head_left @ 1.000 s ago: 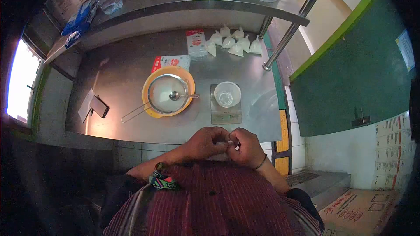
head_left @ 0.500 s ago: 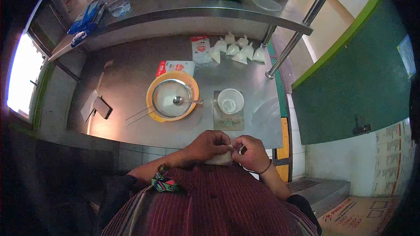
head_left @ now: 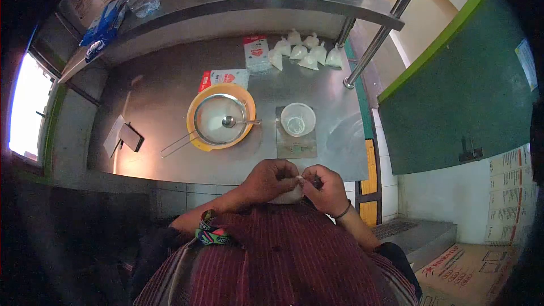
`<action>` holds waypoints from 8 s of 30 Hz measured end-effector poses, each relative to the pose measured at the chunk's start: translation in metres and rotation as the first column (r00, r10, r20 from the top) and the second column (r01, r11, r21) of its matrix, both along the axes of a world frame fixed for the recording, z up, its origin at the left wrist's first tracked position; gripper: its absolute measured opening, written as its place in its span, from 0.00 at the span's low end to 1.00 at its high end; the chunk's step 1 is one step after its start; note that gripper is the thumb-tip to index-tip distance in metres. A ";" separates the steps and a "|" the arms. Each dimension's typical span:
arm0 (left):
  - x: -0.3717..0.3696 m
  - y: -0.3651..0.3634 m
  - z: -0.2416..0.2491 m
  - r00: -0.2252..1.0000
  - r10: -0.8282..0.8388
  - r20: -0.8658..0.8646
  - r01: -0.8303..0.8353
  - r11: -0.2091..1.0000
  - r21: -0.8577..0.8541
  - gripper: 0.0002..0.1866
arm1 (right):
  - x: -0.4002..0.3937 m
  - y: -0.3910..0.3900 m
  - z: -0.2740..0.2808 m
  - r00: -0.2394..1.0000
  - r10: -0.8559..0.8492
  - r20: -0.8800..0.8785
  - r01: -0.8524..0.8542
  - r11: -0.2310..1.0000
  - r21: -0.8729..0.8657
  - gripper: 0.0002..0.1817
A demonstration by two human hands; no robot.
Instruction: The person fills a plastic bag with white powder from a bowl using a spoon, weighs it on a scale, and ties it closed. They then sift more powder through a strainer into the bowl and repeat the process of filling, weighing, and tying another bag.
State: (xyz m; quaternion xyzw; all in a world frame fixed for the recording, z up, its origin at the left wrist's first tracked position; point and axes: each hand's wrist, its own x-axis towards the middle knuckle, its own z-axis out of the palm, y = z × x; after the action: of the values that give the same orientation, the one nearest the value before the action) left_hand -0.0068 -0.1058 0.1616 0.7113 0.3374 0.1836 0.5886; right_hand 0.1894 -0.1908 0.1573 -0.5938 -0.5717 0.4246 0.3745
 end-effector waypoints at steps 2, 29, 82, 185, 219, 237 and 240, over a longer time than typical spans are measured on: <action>0.000 -0.002 -0.002 1.000 0.030 -0.007 -0.030 0.999 -0.019 0.08 | -0.002 -0.002 -0.010 0.995 -0.044 -0.093 0.050 0.997 0.061 0.15; -0.006 -0.010 -0.034 0.894 0.006 0.448 0.183 0.908 -0.378 0.06 | 0.030 0.033 0.025 0.875 0.404 0.267 -0.448 0.884 0.132 0.13; -0.007 -0.018 -0.015 0.962 -0.040 0.269 0.151 0.902 -0.405 0.06 | 0.018 -0.001 0.033 0.933 0.310 0.185 -0.333 0.937 0.109 0.13; -0.128 -0.036 -0.101 0.943 0.248 -0.222 -0.260 0.965 -0.028 0.26 | 0.031 0.161 0.013 0.874 0.025 -0.486 0.066 0.983 0.169 0.31; -0.298 -0.150 -0.297 0.218 0.614 -0.759 -0.770 0.586 0.253 0.20 | -0.061 0.491 -0.061 0.620 -0.276 0.735 0.212 0.960 0.182 0.52; -0.313 -0.129 -0.301 0.250 0.590 -0.768 -0.757 0.613 0.225 0.20 | 0.007 0.521 -0.128 0.692 0.169 0.702 0.018 0.968 -0.251 0.36; -0.314 -0.124 -0.304 0.258 0.588 -0.767 -0.751 0.621 0.223 0.20 | 0.016 0.513 -0.137 0.686 0.068 0.724 0.047 0.989 -0.138 0.33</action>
State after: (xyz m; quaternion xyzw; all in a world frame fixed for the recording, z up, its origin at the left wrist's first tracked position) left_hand -0.3205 -0.2298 -0.1419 0.4416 0.8422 0.0530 0.3049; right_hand 0.2057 0.3226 0.0199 -0.7356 -0.6441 0.1973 0.0707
